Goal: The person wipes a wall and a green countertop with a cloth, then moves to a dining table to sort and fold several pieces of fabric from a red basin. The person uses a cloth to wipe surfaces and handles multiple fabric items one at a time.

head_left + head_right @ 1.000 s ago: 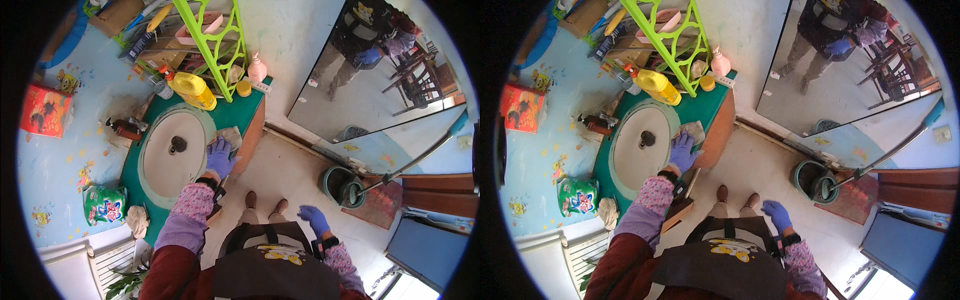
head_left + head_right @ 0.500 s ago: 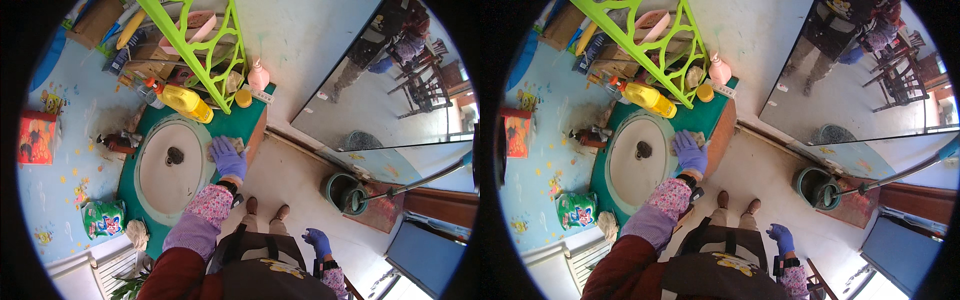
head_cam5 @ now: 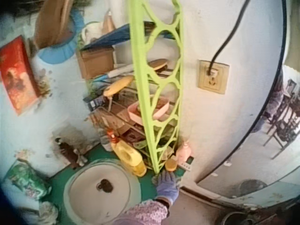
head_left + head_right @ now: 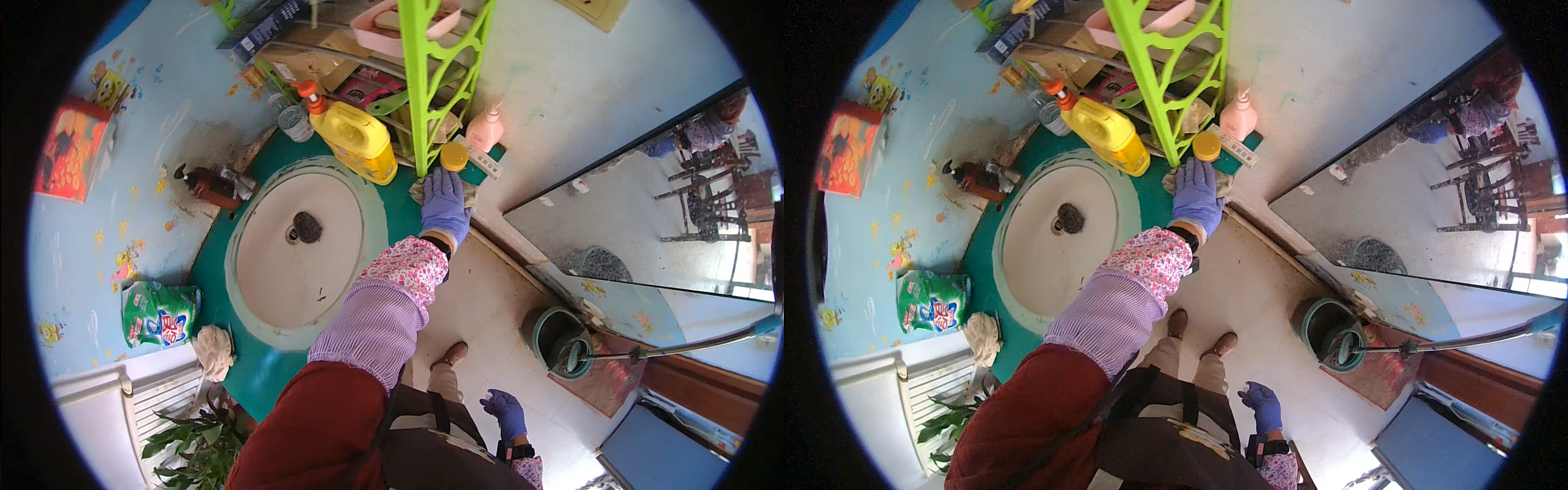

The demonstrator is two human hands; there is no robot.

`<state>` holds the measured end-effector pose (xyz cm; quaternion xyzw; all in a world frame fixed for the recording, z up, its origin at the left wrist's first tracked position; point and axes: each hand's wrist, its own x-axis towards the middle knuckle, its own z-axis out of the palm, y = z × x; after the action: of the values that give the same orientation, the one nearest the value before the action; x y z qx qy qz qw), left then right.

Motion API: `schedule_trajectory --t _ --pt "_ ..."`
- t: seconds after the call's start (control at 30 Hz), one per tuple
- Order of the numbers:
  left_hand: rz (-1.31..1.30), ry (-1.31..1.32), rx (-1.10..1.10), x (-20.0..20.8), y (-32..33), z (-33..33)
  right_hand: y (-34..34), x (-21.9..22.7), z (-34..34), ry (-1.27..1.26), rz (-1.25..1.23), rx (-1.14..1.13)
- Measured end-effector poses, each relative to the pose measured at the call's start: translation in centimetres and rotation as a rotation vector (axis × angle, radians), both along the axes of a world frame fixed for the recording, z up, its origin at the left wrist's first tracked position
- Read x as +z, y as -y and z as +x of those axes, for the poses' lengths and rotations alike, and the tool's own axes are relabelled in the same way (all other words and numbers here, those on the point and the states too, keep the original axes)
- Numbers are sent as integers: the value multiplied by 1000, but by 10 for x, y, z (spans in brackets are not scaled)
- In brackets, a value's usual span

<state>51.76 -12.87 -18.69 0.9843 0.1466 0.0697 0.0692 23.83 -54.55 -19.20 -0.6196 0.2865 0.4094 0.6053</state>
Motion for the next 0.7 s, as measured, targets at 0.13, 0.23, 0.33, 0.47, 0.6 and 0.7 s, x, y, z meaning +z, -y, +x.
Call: schedule_trajectory --t 0.13,0.23,0.33,0.47,0.6,0.7 --pt "-43 97 -133 -5 -14 -29 0 12 1 9 -8 47" --pt "-62 89 -153 -3 -19 -62 1 18 7 8 -33 123" --pt "22 30 -126 1 -17 -103 -3 21 17 22 -1 180" --pt "-26 7 -50 10 -11 -175 -11 24 29 105 9 350" --pt "-59 48 -3 18 -2 -253 -12 19 42 96 -49 504" --pt "-132 -29 59 25 -4 -333 -7 12 54 98 -39 648"
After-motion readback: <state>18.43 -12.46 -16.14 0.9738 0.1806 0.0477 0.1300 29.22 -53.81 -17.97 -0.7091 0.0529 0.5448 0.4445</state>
